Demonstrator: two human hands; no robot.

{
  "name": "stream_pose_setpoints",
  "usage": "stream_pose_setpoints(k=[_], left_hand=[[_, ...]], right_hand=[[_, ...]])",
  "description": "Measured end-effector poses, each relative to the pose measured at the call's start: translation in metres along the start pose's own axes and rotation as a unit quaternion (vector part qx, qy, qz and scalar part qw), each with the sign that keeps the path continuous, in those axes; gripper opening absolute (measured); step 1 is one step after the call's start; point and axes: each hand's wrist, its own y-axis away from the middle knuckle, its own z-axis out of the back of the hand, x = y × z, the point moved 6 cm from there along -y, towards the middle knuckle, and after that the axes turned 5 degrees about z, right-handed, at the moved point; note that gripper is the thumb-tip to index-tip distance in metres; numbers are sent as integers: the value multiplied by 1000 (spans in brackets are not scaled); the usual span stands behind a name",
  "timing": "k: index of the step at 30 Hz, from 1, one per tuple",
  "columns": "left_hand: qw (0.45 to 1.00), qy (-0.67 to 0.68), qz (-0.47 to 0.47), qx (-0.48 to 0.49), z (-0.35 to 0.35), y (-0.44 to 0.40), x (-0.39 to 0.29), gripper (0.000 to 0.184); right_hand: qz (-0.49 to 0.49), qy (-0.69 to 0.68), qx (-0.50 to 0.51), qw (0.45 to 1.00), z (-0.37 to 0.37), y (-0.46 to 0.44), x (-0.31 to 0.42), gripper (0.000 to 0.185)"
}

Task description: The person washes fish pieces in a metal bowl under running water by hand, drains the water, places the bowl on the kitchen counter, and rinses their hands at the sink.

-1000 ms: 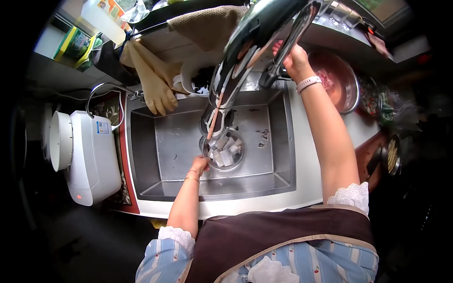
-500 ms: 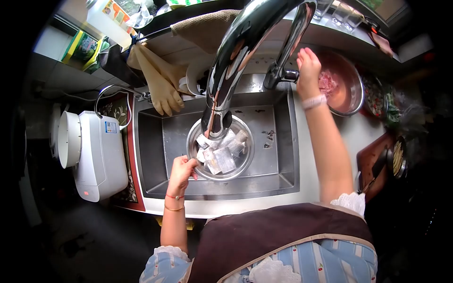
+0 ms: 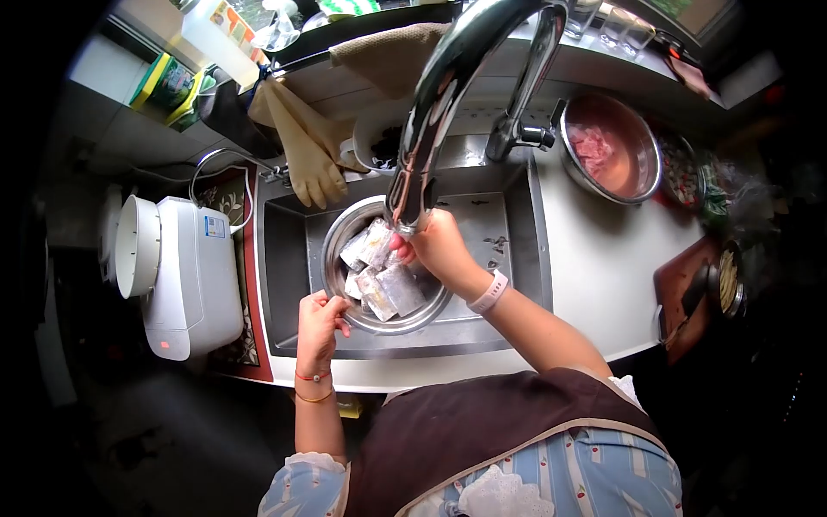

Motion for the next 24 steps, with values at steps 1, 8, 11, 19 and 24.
stream_pose_setpoints(k=[1, 8, 11, 19, 24], left_hand=[[1000, 7, -1, 0, 2, 1, 2, 8], [1000, 11, -14, 5, 0, 8, 6, 10], [1000, 8, -25, 15, -8, 6, 5, 10], [998, -38, -40, 21, -15, 7, 6, 11], [999, -12, -34, 15, -20, 12, 9, 11]], right_hand=[[10, 6, 0, 1000, -2, -1, 3, 17], [232, 220, 18, 947, -10, 7, 11, 22], [381, 521, 149, 749, -39, 23, 24, 35], [259, 698, 159, 649, -24, 36, 28, 9], [299, 667, 125, 671, -13, 74, 43, 18]])
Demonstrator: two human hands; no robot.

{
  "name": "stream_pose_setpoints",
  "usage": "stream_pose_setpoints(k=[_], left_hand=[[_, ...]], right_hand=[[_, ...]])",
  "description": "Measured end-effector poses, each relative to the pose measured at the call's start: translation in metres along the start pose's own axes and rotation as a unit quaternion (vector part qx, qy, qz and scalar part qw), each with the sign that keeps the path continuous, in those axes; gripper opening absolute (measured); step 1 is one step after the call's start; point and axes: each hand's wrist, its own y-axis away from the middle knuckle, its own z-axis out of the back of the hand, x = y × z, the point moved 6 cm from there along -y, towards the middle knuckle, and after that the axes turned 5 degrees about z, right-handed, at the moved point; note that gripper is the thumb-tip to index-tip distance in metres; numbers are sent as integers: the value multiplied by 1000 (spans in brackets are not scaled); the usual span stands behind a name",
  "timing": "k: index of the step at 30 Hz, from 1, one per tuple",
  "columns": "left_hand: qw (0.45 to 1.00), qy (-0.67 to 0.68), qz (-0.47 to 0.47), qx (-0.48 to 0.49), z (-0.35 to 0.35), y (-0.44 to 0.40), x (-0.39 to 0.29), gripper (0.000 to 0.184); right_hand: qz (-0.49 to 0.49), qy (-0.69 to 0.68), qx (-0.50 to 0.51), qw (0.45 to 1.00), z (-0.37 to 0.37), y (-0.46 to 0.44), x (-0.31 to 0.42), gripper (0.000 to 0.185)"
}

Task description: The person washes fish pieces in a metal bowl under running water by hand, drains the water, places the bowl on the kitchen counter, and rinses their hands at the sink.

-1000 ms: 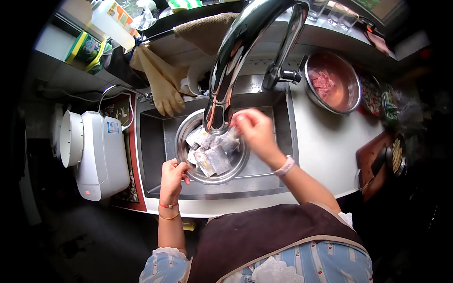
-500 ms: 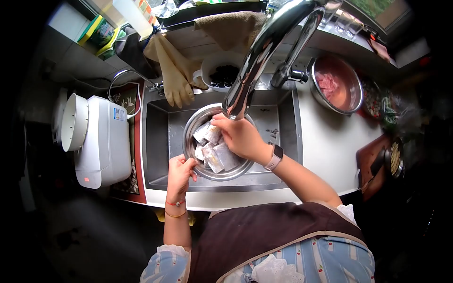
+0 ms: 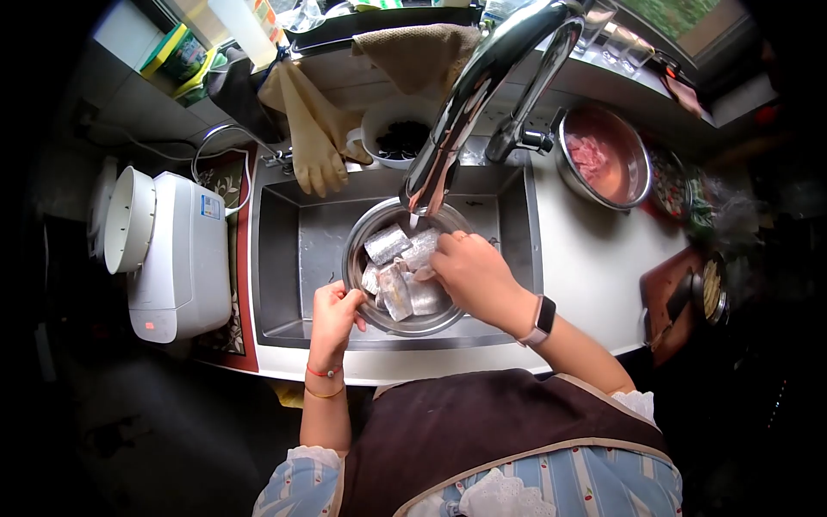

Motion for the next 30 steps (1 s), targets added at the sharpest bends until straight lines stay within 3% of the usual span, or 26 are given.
stream_pose_setpoints(k=[6, 11, 14, 16, 18, 20, 22, 24, 25, 30], left_hand=[[999, 38, 16, 22, -2, 0, 8, 8], [999, 30, 11, 19, -5, -4, 13, 9], [999, 25, 11, 36, -16, -4, 13, 10], [998, 14, 20, 65, -25, -2, 12, 8], [997, 9, 17, 72, -30, 0, 11, 9], [997, 3, 21, 70, -30, -1, 14, 9], [997, 9, 21, 71, -30, 2, 11, 10], [997, 9, 20, 72, -27, 4, 12, 10], [997, 11, 20, 69, -25, 4, 12, 10], [997, 18, 18, 67, -17, 1, 8, 10]], right_hand=[[20, -46, -28, 998, 6, 23, 12, 14], [-29, -142, 29, 989, -9, 23, 11, 25], [-57, -138, -60, 987, -19, 4, -2, 31], [38, -56, -77, 995, -25, -15, -2, 33], [60, -74, -43, 995, -36, -21, -5, 35], [-2, -83, 84, 993, -51, -26, -11, 39], [19, -75, 63, 995, -54, -29, -16, 31], [-104, -147, 81, 980, -60, -27, -32, 24], [-102, -177, 13, 979, -51, -27, -32, 21], [-156, -297, -11, 942, -26, -27, -34, 26]])
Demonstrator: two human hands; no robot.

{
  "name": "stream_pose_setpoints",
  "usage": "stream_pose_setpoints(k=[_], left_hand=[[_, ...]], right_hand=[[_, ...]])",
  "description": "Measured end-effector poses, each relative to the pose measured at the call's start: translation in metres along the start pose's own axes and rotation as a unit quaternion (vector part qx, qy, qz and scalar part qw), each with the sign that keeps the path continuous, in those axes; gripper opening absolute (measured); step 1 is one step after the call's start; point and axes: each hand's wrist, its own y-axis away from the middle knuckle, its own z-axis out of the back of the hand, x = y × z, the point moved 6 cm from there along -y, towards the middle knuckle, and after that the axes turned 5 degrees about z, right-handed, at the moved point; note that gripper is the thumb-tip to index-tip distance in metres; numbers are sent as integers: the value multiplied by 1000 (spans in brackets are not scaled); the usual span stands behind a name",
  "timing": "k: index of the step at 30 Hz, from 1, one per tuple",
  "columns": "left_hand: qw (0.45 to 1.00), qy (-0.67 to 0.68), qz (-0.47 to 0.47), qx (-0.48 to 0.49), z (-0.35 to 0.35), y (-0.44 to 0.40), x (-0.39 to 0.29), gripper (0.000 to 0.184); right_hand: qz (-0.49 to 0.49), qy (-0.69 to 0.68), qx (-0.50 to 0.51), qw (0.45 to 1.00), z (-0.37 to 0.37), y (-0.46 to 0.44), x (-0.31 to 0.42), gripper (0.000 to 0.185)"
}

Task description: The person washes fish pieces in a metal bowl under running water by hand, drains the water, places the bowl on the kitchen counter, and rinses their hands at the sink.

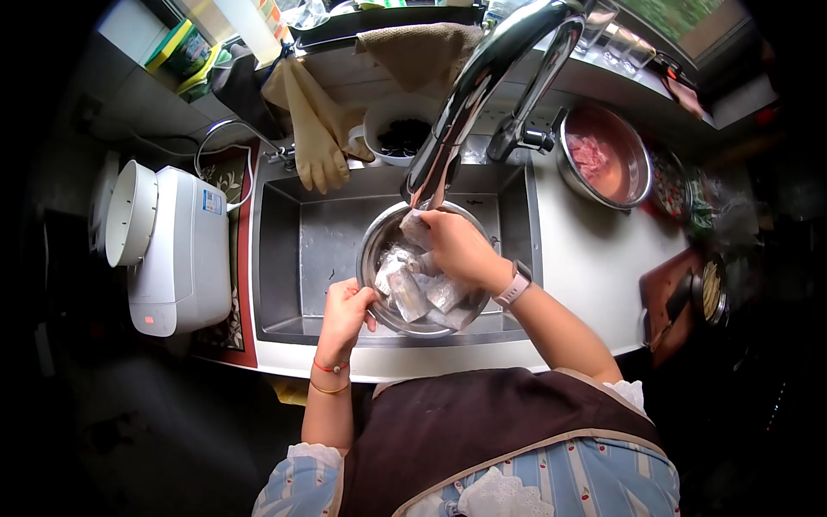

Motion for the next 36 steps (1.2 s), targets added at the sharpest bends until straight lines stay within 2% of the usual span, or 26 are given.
stream_pose_setpoints(k=[3, 6, 7, 8, 10, 14, 19, 21, 22, 24, 25, 26, 28, 32, 33, 34, 36], left_hand=[[1000, 6, -8, -4, 3, -2, 0, 9], [1000, 7, -8, -25, 8, -4, 4, 9], [1000, 6, -8, -24, 7, -4, 3, 9], [1000, 7, -12, -26, 7, -4, 1, 9], [999, 8, -16, -28, 5, -3, -1, 9], [1000, -1, -16, -22, -1, -2, -5, 8], [1000, 7, -11, -7, -5, 0, -2, 8], [999, 32, -15, -7, -4, 1, -2, 8], [999, 33, -14, -7, -2, 1, -1, 8], [999, 21, -15, -20, 3, 0, 1, 8], [999, 22, -15, -21, 4, 0, 2, 8], [999, 20, -18, -26, 5, 0, 2, 8], [999, 17, -21, -31, 7, -1, 3, 8], [998, 42, -19, -39, 13, 0, 5, 8], [998, 46, -14, -44, 15, 1, 6, 8], [998, 46, -14, -44, 17, 1, 6, 8], [997, 45, -22, -58, 22, 2, 6, 8]], right_hand=[[-48, 77, 11, 996, 6, 6, 12, 28], [10, 176, -69, 982, 9, 14, 21, 31], [85, 219, -90, 968, 4, 14, 21, 32], [85, 219, -90, 968, -1, 14, 15, 32], [197, 241, -43, 949, -16, 14, 22, 28], [127, 211, 32, 969, -31, 1, 12, 18], [123, 248, 38, 960, -35, -2, 1, 14], [88, 159, -49, 982, -18, 1, 1, 12], [88, 159, -47, 982, -13, 2, 7, 12], [-29, -6, -67, 997, 3, 5, 3, 11], [-46, -43, -81, 995, 7, 7, 1, 10], [-46, -43, -81, 995, 7, 8, -2, 10], [-71, -182, -112, 974, 6, 9, -14, 10], [-85, -204, -138, 965, 28, 9, -18, 9], [-68, -257, -184, 946, 34, 11, -33, 8], [-65, -199, -258, 943, 44, 15, -41, 11], [-84, -22, -320, 943, 58, 22, -61, 16]])
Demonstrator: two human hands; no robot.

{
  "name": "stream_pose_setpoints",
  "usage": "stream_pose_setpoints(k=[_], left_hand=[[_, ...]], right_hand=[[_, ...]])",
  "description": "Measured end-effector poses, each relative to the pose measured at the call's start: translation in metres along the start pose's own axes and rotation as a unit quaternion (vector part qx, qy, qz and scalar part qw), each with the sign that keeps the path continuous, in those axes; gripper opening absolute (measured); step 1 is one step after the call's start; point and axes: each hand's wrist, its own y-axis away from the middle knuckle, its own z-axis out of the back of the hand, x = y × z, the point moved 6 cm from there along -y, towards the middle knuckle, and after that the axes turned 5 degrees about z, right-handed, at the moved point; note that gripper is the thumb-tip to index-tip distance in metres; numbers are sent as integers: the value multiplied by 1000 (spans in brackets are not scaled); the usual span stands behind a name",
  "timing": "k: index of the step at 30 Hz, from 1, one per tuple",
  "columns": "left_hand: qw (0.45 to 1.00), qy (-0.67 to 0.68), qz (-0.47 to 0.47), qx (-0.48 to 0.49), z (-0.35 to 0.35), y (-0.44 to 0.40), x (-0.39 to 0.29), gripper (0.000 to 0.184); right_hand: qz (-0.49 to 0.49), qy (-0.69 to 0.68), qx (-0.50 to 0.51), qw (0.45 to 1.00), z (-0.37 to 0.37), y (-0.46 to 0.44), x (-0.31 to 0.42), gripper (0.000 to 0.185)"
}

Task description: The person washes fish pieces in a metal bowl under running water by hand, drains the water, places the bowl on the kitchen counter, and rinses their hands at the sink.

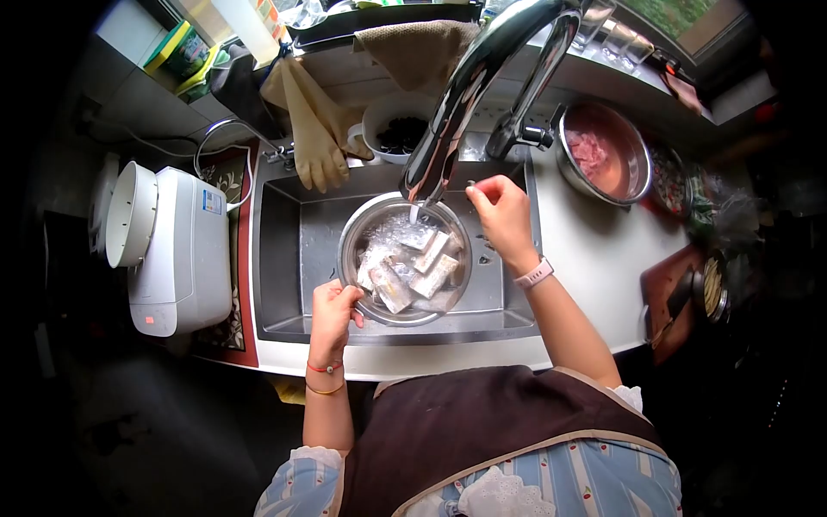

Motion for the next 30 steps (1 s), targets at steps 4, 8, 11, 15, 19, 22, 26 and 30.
stream_pose_setpoints(k=[4, 8, 11, 15, 19, 22, 26, 30], left_hand=[[1000, 2, -4, -15, 7, -5, 3, 9], [999, 26, -2, -25, 5, -14, 2, 10], [997, 70, 19, -12, 0, -26, 12, 9], [992, 109, 60, 20, -24, -33, 25, 7], [992, 122, 8, -28, -29, -32, 14, 9], [994, 98, -23, -37, -22, -36, 14, 9], [991, 124, 3, -52, -11, -47, 25, 8], [996, 46, -20, -69, -1, -51, 32, 7]], right_hand=[[-3, 249, 183, 951, -18, 28, -91, 15], [115, 316, 151, 930, -17, 49, -81, 23], [-183, 165, 250, 937, -12, 47, -82, 34], [-58, 17, 144, 988, -7, 44, -63, 33], [-148, -58, 115, 981, 5, 53, -70, 30], [-177, -42, 128, 975, 8, 59, -69, 29], [-180, -54, 116, 975, 7, 63, -74, 29], [-177, -61, 137, 973, -3, 66, -68, 28]])
